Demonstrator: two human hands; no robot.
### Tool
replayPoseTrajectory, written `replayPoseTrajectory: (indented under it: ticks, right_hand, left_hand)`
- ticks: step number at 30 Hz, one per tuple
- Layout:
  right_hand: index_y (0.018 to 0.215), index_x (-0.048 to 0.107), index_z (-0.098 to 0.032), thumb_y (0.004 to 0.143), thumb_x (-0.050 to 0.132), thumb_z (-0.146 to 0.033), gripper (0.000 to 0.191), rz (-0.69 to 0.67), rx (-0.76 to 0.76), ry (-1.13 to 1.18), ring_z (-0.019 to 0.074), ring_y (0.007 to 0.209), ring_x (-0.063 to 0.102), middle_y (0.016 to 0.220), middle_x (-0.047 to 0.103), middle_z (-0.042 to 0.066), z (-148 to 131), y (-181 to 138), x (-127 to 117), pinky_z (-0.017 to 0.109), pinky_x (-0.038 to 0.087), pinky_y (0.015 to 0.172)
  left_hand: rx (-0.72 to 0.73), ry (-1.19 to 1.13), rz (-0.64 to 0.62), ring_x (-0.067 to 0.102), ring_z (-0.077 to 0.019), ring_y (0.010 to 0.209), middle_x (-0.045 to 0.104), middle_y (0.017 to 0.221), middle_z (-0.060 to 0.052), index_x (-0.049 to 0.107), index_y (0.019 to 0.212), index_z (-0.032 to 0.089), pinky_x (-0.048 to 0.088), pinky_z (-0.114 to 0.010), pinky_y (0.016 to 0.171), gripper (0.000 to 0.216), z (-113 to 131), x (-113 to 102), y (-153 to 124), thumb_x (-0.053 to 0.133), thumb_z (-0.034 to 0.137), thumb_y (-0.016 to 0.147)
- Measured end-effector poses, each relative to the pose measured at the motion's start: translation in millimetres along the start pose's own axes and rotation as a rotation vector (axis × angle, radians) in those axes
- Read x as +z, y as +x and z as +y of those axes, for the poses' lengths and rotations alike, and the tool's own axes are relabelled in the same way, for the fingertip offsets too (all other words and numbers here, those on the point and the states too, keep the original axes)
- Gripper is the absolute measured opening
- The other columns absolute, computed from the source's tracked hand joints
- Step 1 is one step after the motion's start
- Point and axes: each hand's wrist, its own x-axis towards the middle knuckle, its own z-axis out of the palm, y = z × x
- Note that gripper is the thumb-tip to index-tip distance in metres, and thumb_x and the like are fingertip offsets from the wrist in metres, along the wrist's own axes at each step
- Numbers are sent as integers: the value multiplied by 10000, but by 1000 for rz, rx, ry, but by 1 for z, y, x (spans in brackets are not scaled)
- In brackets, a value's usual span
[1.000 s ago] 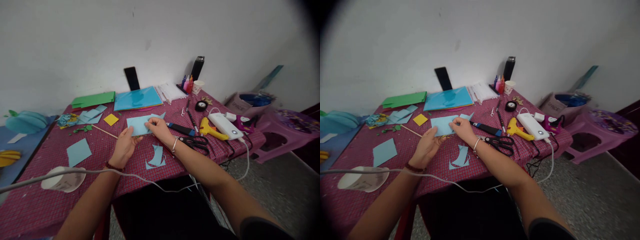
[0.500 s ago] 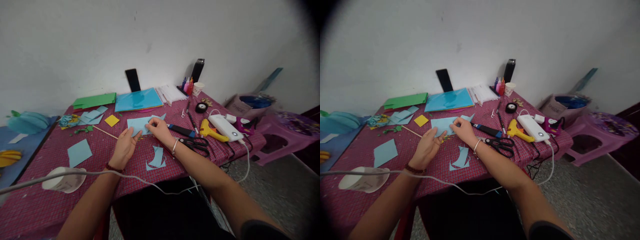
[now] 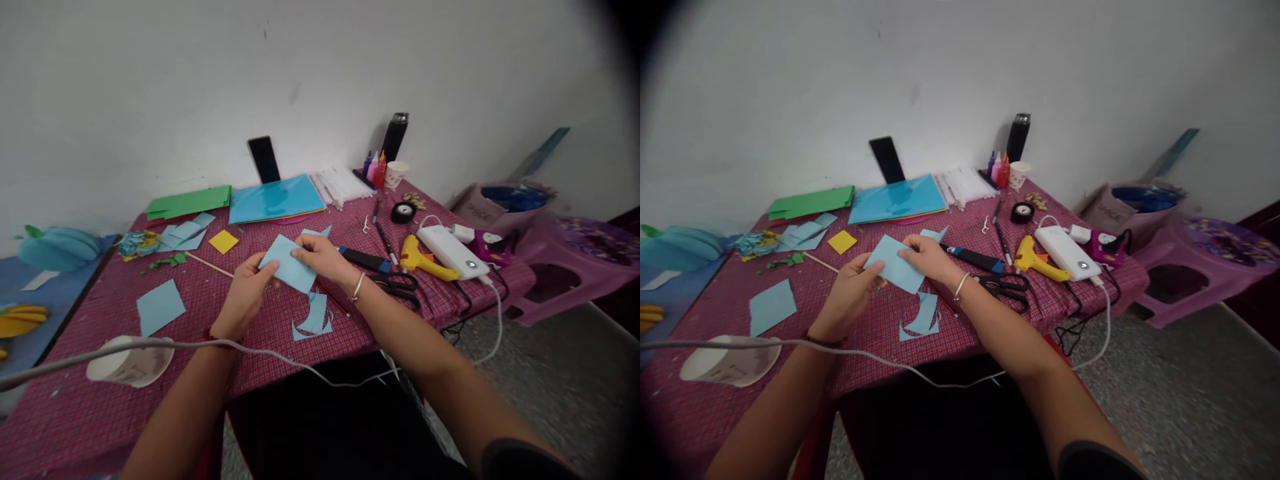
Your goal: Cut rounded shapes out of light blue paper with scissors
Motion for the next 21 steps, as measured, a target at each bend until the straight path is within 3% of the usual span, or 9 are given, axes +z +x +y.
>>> replayPoseTrajectory:
  ticks: [3,6,9,11,15,21]
  right_hand:
    - [693,475,-191,730,590,-346,196,83,80,164,93,523,390,611,448,-57,0,-1,6,214,310,491]
    - [671,462,-192,704,606,-341,209,146,122,227,88,506,366,591,424,-64,-1,-1,10,214,291,480]
    - [666,462,-190,704,606,-341,212,178,116,223,90,511,366,595,434,-58,-1,-2,12,216,285,481]
    - [667,464,-189,715,600,-342,211,198,89,187,91,519,363,596,434,-55,-1,-2,12,217,286,484]
    - [657,456,-187,739,582,-327,205,221,17,70,97,547,368,611,426,-49,-1,-3,11,216,291,498]
    - [654,450,-189,745,580,-342,220,230,1,42,95,555,367,609,415,-54,-1,-3,11,211,293,497]
  left_hand:
    - [-90,-172,29,454,-71,446,546,551,27,611,731,167,278,-167,365,280,4,0,1,725,418,683]
    - [-196,-294,-18,459,-93,426,535,525,2,578,686,174,249,-192,343,468,6,1,3,566,640,728]
    - [-178,-255,-39,454,-104,407,528,504,-9,585,683,167,246,-210,341,596,3,4,2,461,749,715]
    - [-123,-174,-28,443,-96,404,519,488,0,569,643,167,244,-209,350,551,-1,5,0,531,714,700]
    - [-39,30,20,395,-52,419,526,515,47,603,693,149,253,-186,395,281,-8,7,-4,756,381,653]
    - [-28,126,27,414,-50,450,588,579,37,664,790,127,288,-185,424,211,-9,8,-6,737,285,671]
